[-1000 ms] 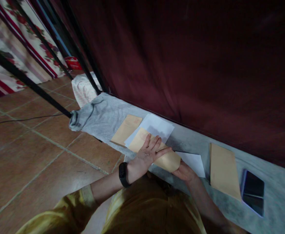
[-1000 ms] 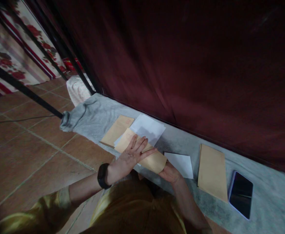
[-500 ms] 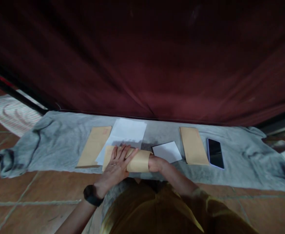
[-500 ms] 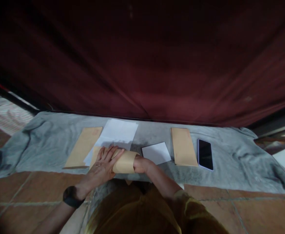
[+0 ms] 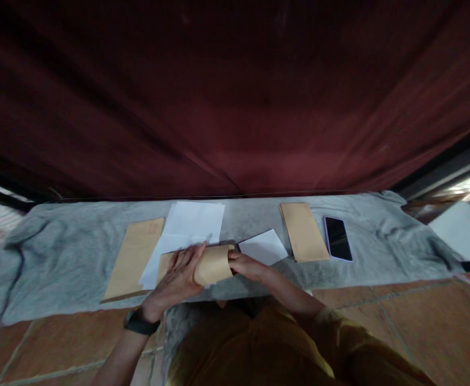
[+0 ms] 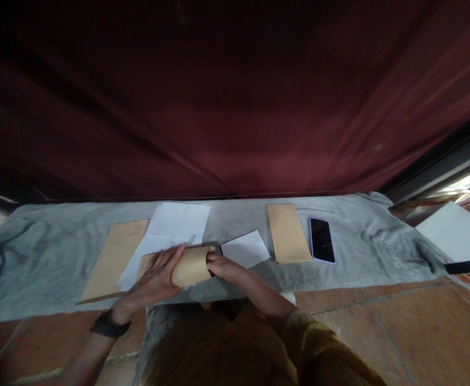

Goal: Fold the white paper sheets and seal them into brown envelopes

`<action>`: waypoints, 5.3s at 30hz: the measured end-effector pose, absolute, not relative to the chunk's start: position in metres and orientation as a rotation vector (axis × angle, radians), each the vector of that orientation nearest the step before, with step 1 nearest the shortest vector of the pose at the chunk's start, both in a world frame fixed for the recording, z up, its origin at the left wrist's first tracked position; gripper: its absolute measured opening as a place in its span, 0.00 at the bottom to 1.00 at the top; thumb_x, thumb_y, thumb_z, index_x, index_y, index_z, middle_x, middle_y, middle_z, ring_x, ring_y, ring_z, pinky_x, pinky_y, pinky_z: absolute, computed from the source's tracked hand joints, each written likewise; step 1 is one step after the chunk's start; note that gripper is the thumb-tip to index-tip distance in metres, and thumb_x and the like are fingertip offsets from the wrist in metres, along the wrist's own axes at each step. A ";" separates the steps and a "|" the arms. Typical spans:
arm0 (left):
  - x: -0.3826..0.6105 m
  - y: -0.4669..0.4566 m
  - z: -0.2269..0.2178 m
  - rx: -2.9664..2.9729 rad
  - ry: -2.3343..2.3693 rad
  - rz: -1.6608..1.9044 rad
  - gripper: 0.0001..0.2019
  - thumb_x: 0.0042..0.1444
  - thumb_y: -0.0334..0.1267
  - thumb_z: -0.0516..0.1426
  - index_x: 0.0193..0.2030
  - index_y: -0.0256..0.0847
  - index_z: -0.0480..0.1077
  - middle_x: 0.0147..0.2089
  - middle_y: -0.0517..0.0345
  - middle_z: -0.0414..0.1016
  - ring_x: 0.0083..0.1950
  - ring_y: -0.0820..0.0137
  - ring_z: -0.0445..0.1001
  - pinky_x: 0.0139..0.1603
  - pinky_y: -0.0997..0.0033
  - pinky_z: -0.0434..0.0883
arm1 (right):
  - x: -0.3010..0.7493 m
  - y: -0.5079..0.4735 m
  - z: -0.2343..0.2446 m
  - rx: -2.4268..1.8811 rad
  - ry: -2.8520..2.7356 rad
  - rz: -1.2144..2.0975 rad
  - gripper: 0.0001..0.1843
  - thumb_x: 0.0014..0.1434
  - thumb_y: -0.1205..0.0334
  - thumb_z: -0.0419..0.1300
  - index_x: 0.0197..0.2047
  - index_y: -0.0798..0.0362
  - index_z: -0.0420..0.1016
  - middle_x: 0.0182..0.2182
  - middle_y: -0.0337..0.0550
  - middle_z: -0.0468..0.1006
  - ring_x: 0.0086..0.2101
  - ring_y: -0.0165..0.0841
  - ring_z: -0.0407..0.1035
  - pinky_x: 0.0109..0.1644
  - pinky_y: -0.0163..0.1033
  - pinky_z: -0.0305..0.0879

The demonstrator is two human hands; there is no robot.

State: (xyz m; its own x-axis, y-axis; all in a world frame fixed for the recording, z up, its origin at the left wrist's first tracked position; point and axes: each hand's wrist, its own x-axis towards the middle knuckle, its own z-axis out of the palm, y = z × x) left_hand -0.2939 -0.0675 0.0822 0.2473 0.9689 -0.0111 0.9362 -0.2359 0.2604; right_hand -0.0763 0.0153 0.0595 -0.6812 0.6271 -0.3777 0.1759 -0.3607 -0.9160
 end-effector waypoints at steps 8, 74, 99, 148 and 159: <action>-0.301 -0.059 0.083 2.142 1.767 0.202 0.59 0.45 0.38 0.63 0.78 0.45 0.31 0.71 0.43 0.59 0.72 0.48 0.57 0.71 0.46 0.54 | -0.028 0.000 0.054 -1.033 -2.003 1.552 0.14 0.61 0.72 0.55 0.42 0.51 0.81 0.43 0.42 0.83 0.45 0.34 0.75 0.54 0.40 0.69; -0.301 -0.063 0.069 2.119 1.813 0.085 0.61 0.43 0.42 0.65 0.78 0.45 0.31 0.75 0.37 0.50 0.76 0.45 0.50 0.72 0.40 0.50 | 0.056 0.006 0.023 -1.616 -1.606 0.677 0.16 0.58 0.57 0.58 0.48 0.52 0.67 0.40 0.48 0.75 0.42 0.42 0.72 0.49 0.49 0.69; -0.298 -0.063 0.075 2.060 1.808 0.067 0.61 0.42 0.42 0.66 0.77 0.43 0.32 0.76 0.39 0.49 0.77 0.48 0.47 0.74 0.42 0.44 | 0.035 -0.015 0.036 -1.392 -1.459 1.175 0.19 0.62 0.47 0.57 0.45 0.51 0.80 0.38 0.45 0.84 0.37 0.40 0.76 0.43 0.41 0.71; -0.283 -0.052 0.071 2.199 1.666 0.105 0.64 0.42 0.43 0.70 0.77 0.46 0.32 0.76 0.39 0.50 0.76 0.45 0.49 0.74 0.41 0.47 | -0.036 -0.004 0.060 -1.719 -2.110 1.241 0.13 0.65 0.64 0.57 0.40 0.51 0.85 0.39 0.47 0.85 0.40 0.35 0.79 0.39 0.32 0.65; -0.283 -0.047 0.070 2.189 1.647 0.043 0.65 0.40 0.42 0.70 0.77 0.46 0.31 0.76 0.39 0.49 0.77 0.45 0.47 0.74 0.41 0.47 | -0.036 -0.005 0.063 -1.752 -1.994 1.217 0.15 0.66 0.57 0.59 0.37 0.53 0.86 0.37 0.50 0.86 0.37 0.37 0.80 0.39 0.33 0.67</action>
